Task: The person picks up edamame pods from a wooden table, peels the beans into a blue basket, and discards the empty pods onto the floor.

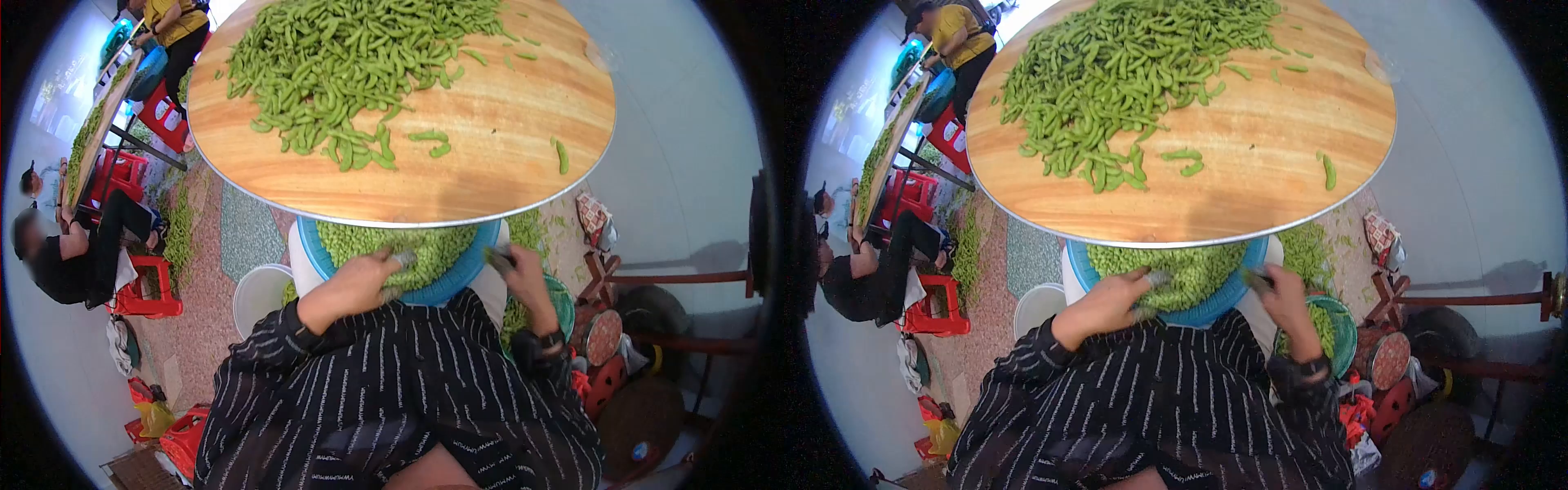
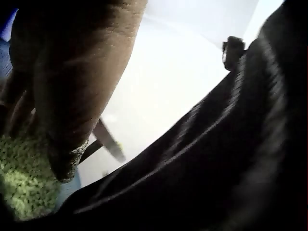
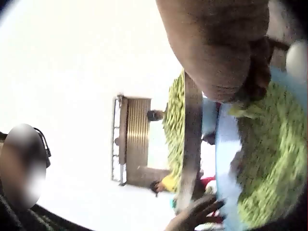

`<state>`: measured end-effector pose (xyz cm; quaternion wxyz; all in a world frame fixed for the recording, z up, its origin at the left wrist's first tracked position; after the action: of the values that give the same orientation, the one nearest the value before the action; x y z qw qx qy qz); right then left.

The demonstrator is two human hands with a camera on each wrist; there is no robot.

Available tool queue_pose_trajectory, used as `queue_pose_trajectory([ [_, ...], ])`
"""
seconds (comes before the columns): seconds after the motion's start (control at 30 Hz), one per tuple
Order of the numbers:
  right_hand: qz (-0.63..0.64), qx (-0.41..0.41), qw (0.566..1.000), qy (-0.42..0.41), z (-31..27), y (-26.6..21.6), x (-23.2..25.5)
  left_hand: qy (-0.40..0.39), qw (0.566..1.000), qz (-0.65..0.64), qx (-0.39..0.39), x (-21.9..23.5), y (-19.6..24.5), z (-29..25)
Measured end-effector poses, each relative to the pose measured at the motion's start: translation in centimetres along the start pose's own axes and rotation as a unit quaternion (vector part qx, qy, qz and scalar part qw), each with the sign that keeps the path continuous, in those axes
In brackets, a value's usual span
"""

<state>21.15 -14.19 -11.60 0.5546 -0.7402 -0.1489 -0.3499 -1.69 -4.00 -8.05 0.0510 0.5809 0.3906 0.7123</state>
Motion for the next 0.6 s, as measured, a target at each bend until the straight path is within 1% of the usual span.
queue_pose_trajectory([
  [0.03,-0.046,-0.002,0.998,0.048,-0.9,2.4,1.6,0.006,1.0,0.005,-0.003,1.2,0.2,0.3],
  [0.07,-0.092,-0.005,0.991,0.096,-1.9,4.5,2.9,-0.003,0.999,-0.016,-0.045,2.4,0.6,0.3],
  [0.1,-0.14,-0.082,0.982,0.094,-2.7,5.9,4.1,-0.012,0.995,-0.037,-0.087,3.6,1.2,0.4],
  [0.13,-0.153,-0.108,0.977,0.103,-3.4,7.0,4.9,0.022,0.995,-0.051,-0.078,5.6,1.4,1.2],
  [0.17,-0.152,-0.103,0.977,0.107,-3.7,7.7,5.2,0.025,0.995,-0.047,-0.08,7.1,1.2,2.4],
  [0.23,-0.081,-0.114,0.982,0.126,-3.8,9.0,5.1,0.14,0.988,0.01,-0.069,11.2,0.1,5.6],
  [0.27,-0.076,-0.08,0.982,0.155,-3.5,8.0,4.8,0.175,0.981,0.035,-0.073,12.6,-0.9,7.4],
  [0.3,-0.074,-0.077,0.981,0.162,-3.1,7.2,4.3,0.21,0.973,0.06,-0.079,13.8,-2.0,9.3],
  [0.37,0.052,-0.03,0.982,0.18,-2.4,5.6,3.2,0.219,0.969,0.113,-0.027,15.6,-3.6,13.0],
  [0.4,0.069,-0.059,0.983,0.161,-1.9,5.7,2.4,0.221,0.968,0.115,-0.032,16.4,-4.1,14.7],
  [0.47,0.08,-0.05,0.982,0.161,-1.4,5.1,1.5,0.211,0.949,0.227,-0.064,17.1,-4.5,17.7],
  [0.5,0.09,-0.041,0.982,0.158,-1.1,4.7,1.0,0.212,0.948,0.229,-0.069,17.2,-5.0,19.0],
  [0.53,0.101,-0.022,0.981,0.166,-1.0,4.4,0.6,0.177,0.953,0.246,0.023,16.8,-6.5,20.3],
  [0.57,0.102,-0.022,0.98,0.17,-1.0,3.8,0.4,0.14,0.948,0.261,0.115,16.3,-8.4,21.5],
  [0.6,0.115,-0.029,0.981,0.156,-1.1,3.3,0.2,0.122,0.965,0.204,0.108,15.9,-8.4,22.0],
])
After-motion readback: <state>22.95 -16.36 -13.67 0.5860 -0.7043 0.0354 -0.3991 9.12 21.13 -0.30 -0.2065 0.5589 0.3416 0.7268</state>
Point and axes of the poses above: each hand's wrist, its own z-axis towards the middle knuckle, its own x-axis out of the back of the hand, y = z × x, the point moved 5 cm from there along z, towards the middle knuckle, and after that the axes turned 2 degrees about y, right-handed, at the moved point
